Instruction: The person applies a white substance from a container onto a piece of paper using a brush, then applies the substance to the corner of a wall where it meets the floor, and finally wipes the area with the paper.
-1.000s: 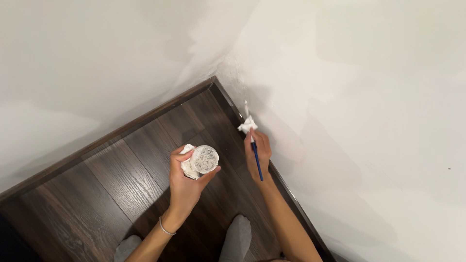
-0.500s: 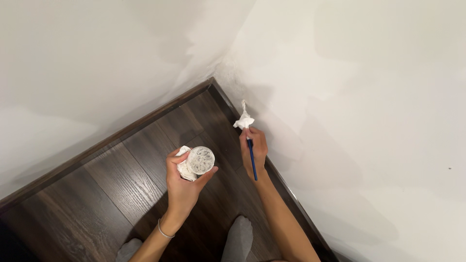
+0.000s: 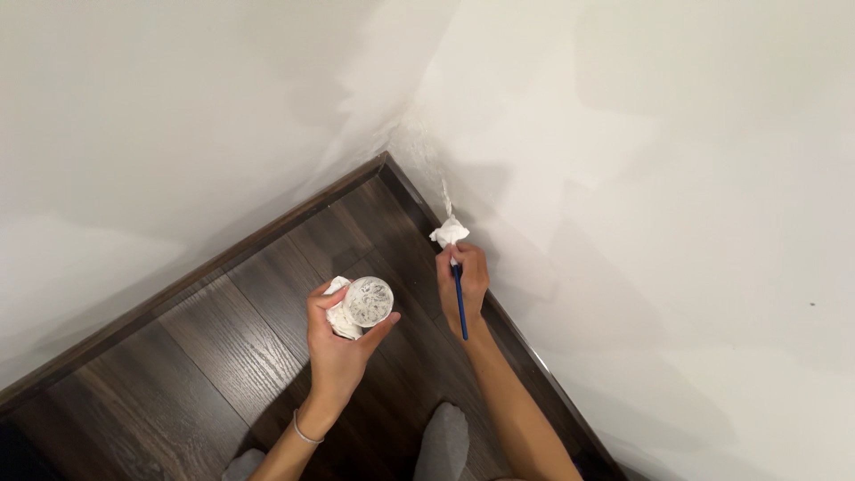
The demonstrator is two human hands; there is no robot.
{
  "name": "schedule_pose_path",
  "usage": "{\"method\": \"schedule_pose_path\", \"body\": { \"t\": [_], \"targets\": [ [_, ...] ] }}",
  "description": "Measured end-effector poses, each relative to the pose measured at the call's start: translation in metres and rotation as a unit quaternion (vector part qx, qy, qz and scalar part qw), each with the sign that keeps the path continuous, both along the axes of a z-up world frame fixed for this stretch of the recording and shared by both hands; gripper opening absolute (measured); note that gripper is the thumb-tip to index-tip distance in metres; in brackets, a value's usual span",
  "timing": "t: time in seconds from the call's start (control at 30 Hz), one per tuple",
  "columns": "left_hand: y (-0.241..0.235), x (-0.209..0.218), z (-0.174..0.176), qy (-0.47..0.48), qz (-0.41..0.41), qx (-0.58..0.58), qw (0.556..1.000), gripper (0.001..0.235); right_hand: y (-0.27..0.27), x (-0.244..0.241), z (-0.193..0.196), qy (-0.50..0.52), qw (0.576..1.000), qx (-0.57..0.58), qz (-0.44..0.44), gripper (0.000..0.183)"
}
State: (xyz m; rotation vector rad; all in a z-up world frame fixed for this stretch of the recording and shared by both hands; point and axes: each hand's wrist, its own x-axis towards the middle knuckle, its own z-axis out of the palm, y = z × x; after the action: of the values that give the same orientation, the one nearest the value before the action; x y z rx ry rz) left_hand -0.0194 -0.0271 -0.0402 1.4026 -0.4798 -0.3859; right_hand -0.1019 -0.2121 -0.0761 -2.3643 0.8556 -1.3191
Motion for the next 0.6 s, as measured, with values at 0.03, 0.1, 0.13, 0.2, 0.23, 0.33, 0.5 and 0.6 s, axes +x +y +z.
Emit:
{"method": "schedule_pose_path", "body": {
  "t": [0.03,0.1,0.13,0.2,0.23,0.33,0.5,0.6],
  "targets": [
    [0.001,0.001,0.000,-0.003,0.003,0.003,1.000,0.072,0.000,0.002,0.000,-0.010,1.000,-0.014,0.022,0.023],
    [0.001,0.001,0.001,-0.009,0.006,0.010,1.000,0.072,-0.003,0.007,0.002,-0.027,0.997,-0.043,0.065,0.021],
    [0.001,0.001,0.002,-0.011,0.006,0.015,1.000,0.072,-0.007,0.008,0.004,-0.018,0.998,-0.036,0.056,0.021],
    [0.001,0.003,0.003,-0.020,0.007,0.024,0.999,0.072,-0.013,0.011,0.007,-0.001,0.999,-0.021,0.042,0.021],
    [0.002,0.002,0.004,-0.022,0.003,0.029,0.999,0.072,-0.009,0.009,0.006,0.000,0.999,-0.024,0.034,0.021],
    [0.002,0.004,0.004,-0.023,0.012,0.023,0.999,0.073,-0.002,0.009,0.007,-0.010,0.999,-0.034,0.033,0.021],
    [0.002,0.001,0.002,-0.020,0.016,0.029,0.999,0.074,-0.013,0.016,0.014,0.006,0.998,-0.022,0.060,0.020],
    [0.003,0.002,0.003,-0.021,0.010,0.026,0.999,0.074,-0.005,0.013,0.012,-0.002,0.999,-0.035,0.039,0.022]
  ]
}}
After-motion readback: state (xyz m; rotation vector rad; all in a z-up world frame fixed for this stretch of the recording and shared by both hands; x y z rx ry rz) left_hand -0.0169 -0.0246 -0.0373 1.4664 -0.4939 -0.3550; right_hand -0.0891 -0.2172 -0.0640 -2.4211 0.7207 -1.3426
